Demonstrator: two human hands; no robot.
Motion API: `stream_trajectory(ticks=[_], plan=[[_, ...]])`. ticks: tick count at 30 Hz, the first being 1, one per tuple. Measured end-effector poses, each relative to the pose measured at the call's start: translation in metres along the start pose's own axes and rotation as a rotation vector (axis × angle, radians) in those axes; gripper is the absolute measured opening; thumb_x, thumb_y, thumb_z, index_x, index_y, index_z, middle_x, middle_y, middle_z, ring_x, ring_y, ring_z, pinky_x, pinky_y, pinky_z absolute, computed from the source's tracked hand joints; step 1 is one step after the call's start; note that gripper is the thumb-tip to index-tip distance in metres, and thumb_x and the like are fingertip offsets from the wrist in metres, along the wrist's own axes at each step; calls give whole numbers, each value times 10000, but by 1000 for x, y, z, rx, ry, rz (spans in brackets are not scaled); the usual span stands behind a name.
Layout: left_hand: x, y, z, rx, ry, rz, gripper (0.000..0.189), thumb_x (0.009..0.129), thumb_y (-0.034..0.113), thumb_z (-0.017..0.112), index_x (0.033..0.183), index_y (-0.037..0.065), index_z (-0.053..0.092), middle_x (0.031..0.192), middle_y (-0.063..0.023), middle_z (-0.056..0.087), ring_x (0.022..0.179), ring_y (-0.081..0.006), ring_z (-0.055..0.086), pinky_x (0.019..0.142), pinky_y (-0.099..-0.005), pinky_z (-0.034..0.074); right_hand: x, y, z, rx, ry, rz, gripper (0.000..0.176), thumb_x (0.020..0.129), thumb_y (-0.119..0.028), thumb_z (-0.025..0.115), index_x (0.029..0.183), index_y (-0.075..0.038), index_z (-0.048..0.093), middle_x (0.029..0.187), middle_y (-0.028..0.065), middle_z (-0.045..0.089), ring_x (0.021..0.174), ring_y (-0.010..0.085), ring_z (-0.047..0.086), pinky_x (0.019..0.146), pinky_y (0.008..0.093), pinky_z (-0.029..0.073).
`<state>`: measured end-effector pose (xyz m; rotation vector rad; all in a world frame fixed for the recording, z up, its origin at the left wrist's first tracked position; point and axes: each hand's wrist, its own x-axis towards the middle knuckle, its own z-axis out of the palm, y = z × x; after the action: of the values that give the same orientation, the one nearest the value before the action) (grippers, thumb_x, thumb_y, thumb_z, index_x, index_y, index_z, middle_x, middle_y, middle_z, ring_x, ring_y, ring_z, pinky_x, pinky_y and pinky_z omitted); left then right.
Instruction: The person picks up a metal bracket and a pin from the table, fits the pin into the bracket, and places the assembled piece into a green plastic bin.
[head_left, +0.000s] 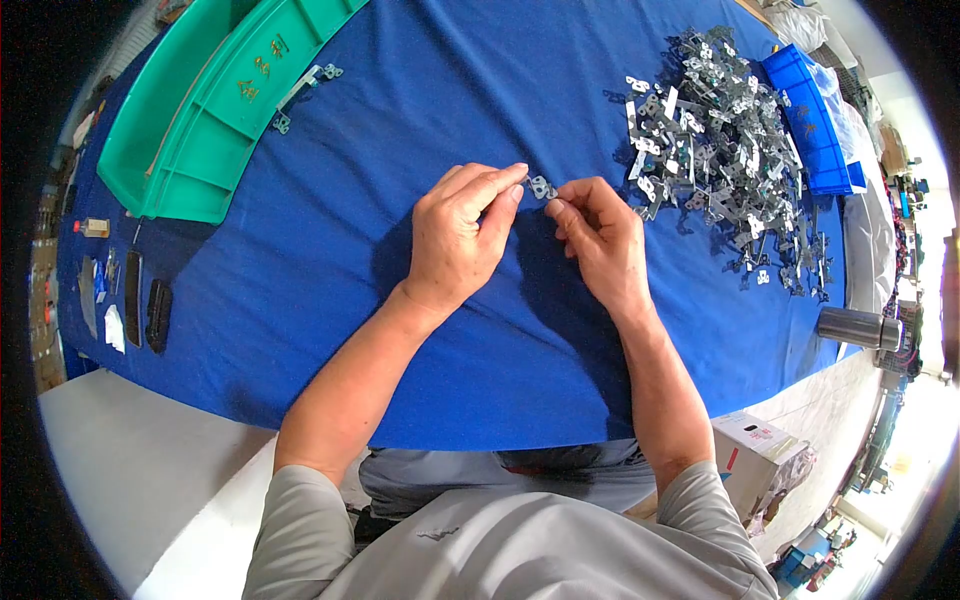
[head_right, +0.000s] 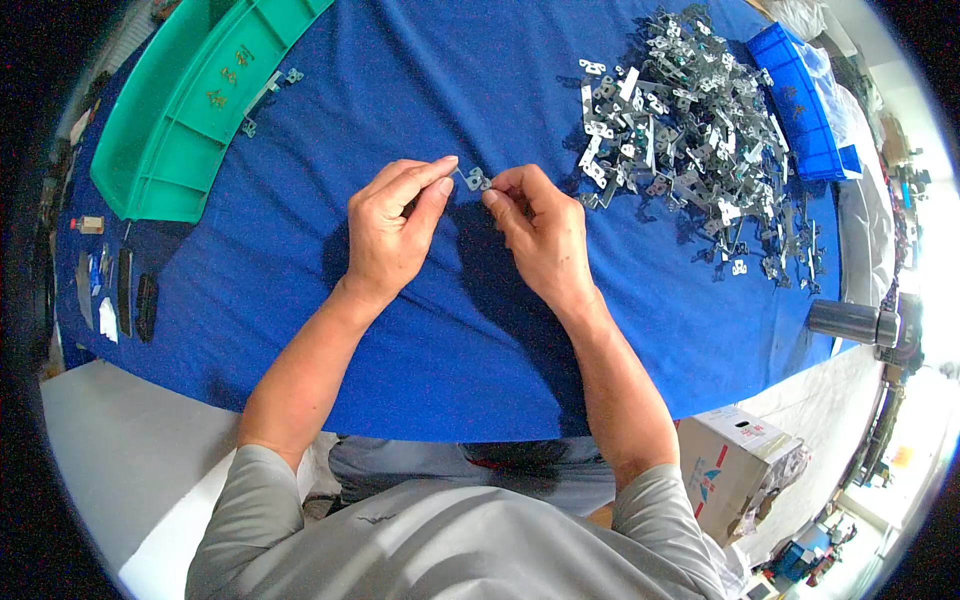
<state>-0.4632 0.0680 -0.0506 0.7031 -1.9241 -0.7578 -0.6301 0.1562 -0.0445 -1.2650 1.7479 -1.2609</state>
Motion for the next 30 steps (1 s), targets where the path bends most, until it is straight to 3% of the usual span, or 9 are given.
stream_trajectory(ticks=[5, 11, 13, 17, 20, 23, 30], plan=[[-1, 0, 1, 44, -20, 36, 170, 912, 12, 701, 1070, 13, 765, 934, -132, 743, 832, -243, 708, 741, -336, 558, 0, -4, 5, 249, 1, -1, 129, 988, -103, 673, 1072, -5, 669, 827, 24, 651, 728, 66, 602, 646, 247, 525], [0, 1, 1, 5, -55, 61, 172, 898, 6, 709, 1059, 16, 768, 926, -131, 744, 825, -246, 702, 734, -339, 552, 1, 6, -3, -40, -37, -42, 140, 995, -114, 663, 1080, -3, 664, 856, 32, 654, 718, 76, 585, 622, 239, 488], [0, -1, 1, -13, -57, 70, 175, 896, 1, 709, 1060, 18, 769, 921, -133, 744, 798, -228, 700, 710, -330, 550, 0, 7, -1, 30, 30, -93, 129, 1005, -127, 654, 1058, -9, 663, 857, 25, 654, 694, 76, 570, 609, 239, 474], [-5, -2, 3, -43, -78, -77, 177, 944, 30, 676, 1099, 22, 760, 922, -116, 752, 727, -155, 696, 647, -299, 553, 2, 4, 0, 341, 143, -21, 132, 1032, -145, 626, 1026, -18, 661, 845, 14, 658, 675, 68, 561, 602, 236, 466], [-4, -6, 3, -110, -30, -227, 191, 990, 71, 643, 1145, 36, 749, 928, -92, 758, 717, -112, 698, 592, -263, 553, -2, -5, -2, 244, 6, 106, 155, 1050, -153, 603, 1043, -16, 674, 821, 11, 664, 686, 60, 572, 608, 228, 471], [-4, -4, 2, -215, -41, -378, 211, 1024, 112, 616, 1185, 53, 738, 931, -68, 760, 748, -97, 710, 554, -228, 551, -4, -8, 1, 171, -59, 58, 198, 1056, -166, 594, 1080, 10, 683, 828, 34, 694, 724, 65, 610, 634, 231, 498], [-5, -6, 3, -129, -42, -264, 198, 1000, 83, 638, 1159, 33, 745, 921, -83, 761, 748, -114, 709, 603, -258, 559, -3, -4, 2, 99, -60, -18, 175, 1035, -145, 624, 1076, 15, 679, 811, 42, 698, 735, 62, 619, 651, 239, 503]])
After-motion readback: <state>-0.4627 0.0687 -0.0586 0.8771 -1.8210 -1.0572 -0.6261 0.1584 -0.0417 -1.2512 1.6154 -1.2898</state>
